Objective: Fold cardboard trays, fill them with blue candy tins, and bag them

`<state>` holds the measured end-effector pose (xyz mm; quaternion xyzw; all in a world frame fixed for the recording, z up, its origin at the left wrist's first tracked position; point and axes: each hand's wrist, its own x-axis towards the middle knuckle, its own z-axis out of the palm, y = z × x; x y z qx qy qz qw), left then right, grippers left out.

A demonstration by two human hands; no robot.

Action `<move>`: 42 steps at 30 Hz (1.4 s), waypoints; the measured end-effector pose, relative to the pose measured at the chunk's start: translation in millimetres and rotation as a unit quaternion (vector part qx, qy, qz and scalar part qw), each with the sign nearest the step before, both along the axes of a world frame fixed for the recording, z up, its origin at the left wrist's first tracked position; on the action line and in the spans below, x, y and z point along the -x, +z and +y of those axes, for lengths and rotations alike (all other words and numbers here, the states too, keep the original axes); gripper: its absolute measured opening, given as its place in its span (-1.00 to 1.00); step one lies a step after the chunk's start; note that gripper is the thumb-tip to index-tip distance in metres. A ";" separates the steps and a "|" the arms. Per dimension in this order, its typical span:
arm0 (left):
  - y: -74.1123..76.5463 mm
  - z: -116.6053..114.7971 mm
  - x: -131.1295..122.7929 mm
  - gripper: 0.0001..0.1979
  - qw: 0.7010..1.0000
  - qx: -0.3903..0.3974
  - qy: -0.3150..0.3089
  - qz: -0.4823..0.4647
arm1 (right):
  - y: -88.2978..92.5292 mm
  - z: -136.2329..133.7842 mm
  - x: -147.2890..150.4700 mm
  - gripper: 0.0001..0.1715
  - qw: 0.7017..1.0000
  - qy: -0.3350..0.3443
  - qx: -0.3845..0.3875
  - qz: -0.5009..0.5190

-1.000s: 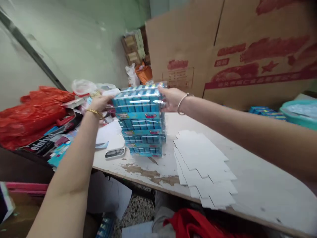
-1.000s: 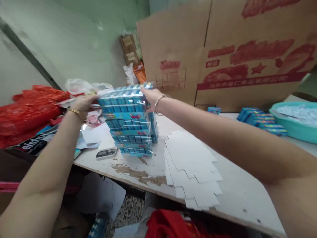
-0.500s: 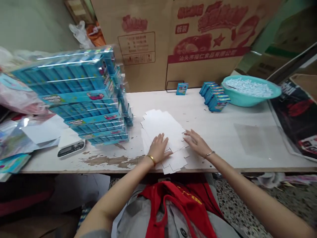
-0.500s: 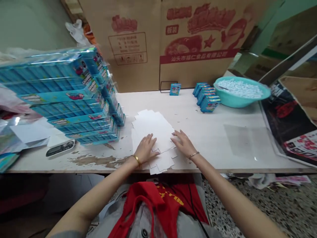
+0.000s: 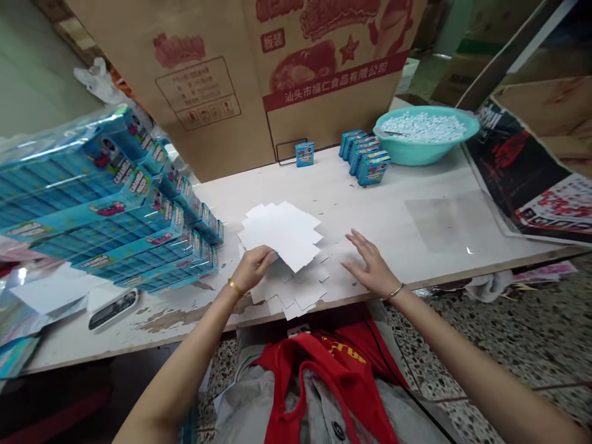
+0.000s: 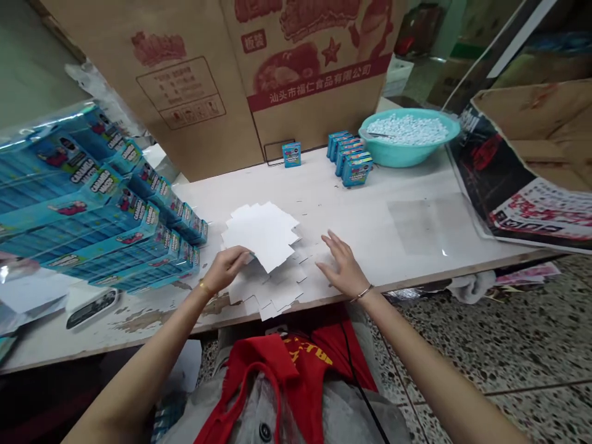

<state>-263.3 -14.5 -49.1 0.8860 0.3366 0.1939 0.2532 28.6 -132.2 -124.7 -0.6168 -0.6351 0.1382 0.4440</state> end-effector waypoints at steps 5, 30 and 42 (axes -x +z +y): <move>38.9 -41.2 11.6 -0.76 0.987 0.108 -0.118 -0.001 | 27.3 -10.8 10.6 -0.32 0.961 0.052 -0.142 -0.232; -47.6 -91.2 1.1 -0.76 0.995 0.096 -0.019 0.033 | -19.1 -75.0 17.5 -0.70 0.960 0.233 0.092 -0.123; -24.2 -77.7 -92.2 -0.78 0.927 -0.067 -0.138 0.341 | -16.0 -81.2 26.9 -0.68 0.990 -0.019 0.007 -0.142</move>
